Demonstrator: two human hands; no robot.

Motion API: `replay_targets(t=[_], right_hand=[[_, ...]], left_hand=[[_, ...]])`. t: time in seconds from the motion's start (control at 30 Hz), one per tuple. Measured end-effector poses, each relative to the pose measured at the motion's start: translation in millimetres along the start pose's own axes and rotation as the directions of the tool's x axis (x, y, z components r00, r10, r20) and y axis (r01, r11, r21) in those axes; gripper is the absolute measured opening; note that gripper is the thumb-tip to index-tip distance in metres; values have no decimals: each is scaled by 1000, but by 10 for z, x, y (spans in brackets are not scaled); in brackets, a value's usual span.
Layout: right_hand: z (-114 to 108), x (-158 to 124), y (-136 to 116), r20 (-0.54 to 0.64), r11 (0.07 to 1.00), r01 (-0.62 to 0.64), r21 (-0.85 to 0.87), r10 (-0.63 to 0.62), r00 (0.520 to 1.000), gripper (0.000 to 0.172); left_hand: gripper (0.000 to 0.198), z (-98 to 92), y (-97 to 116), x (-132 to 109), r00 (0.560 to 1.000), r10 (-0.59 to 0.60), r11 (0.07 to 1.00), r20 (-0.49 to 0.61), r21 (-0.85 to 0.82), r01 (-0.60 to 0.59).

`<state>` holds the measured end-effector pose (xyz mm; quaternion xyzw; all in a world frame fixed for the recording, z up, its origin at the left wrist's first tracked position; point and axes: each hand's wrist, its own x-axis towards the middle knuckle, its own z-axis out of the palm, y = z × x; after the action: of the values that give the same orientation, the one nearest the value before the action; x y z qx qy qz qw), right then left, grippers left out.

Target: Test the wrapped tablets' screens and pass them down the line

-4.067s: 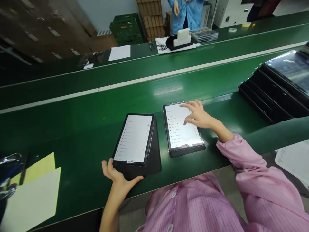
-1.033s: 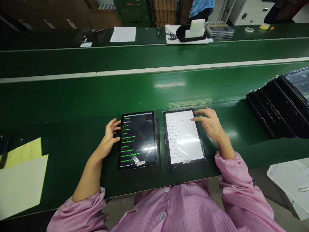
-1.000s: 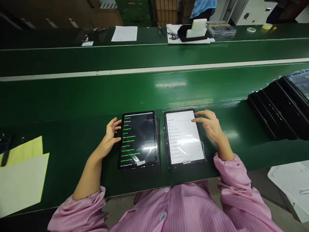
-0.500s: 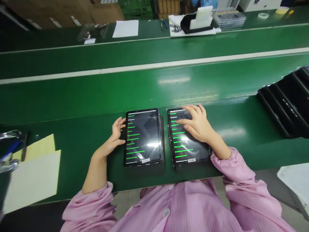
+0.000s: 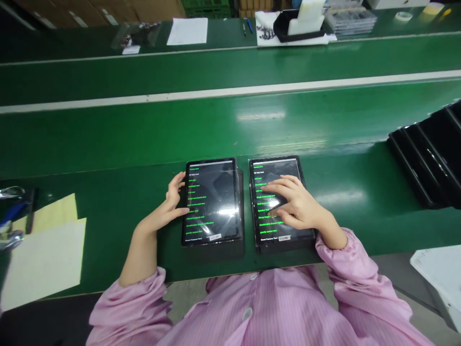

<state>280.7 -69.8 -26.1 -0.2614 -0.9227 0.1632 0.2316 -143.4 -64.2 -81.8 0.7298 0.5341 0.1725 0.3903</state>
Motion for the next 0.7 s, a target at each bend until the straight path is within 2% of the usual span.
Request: replay_targets(t=[0.17, 0.23, 0.27, 0.3, 0.37, 0.4, 0.43, 0.47, 0.57, 0.7], right_hand=[[16, -35, 47, -13, 998, -40, -51, 39, 999, 45], [-32, -95, 85, -147, 998, -50, -39, 43, 988, 46], [-65, -131, 105, -259, 998, -64, -21, 56, 964, 47], [-99, -167, 123, -382, 996, -91, -8, 81, 921, 47], [-148, -225, 155, -588, 985, -170, -3, 136, 797, 45], [-158, -241, 168, -644, 978, -209, -10, 153, 750, 44], [-156, -247, 178, -669, 971, -238, -25, 160, 725, 44], [-144, -244, 185, -667, 966, -253, -45, 159, 728, 44], [-75, -203, 191, -574, 965, -232, -122, 122, 810, 48], [-8, -155, 180, -478, 968, -188, -165, 88, 874, 52]], left_hand=[[97, -4, 75, -11, 1000, 11, 994, 24, 110, -13], [92, -5, 55, -14, 1000, 1, 999, 11, 45, -2], [90, -3, 37, -13, 1000, -6, 1000, 0, 1, 6], [88, 2, 19, -10, 1000, -15, 999, -12, -37, 15], [86, 27, -14, 8, 998, -44, 997, -45, -73, 40], [85, 47, -25, 24, 996, -60, 996, -71, -76, 54], [83, 70, -32, 42, 992, -72, 995, -107, -76, 64], [82, 96, -36, 63, 986, -81, 995, -149, -73, 70], [80, 169, -35, 124, 960, -80, 996, -269, -70, 63], [81, 214, -34, 157, 944, -50, 997, -327, -79, 26]])
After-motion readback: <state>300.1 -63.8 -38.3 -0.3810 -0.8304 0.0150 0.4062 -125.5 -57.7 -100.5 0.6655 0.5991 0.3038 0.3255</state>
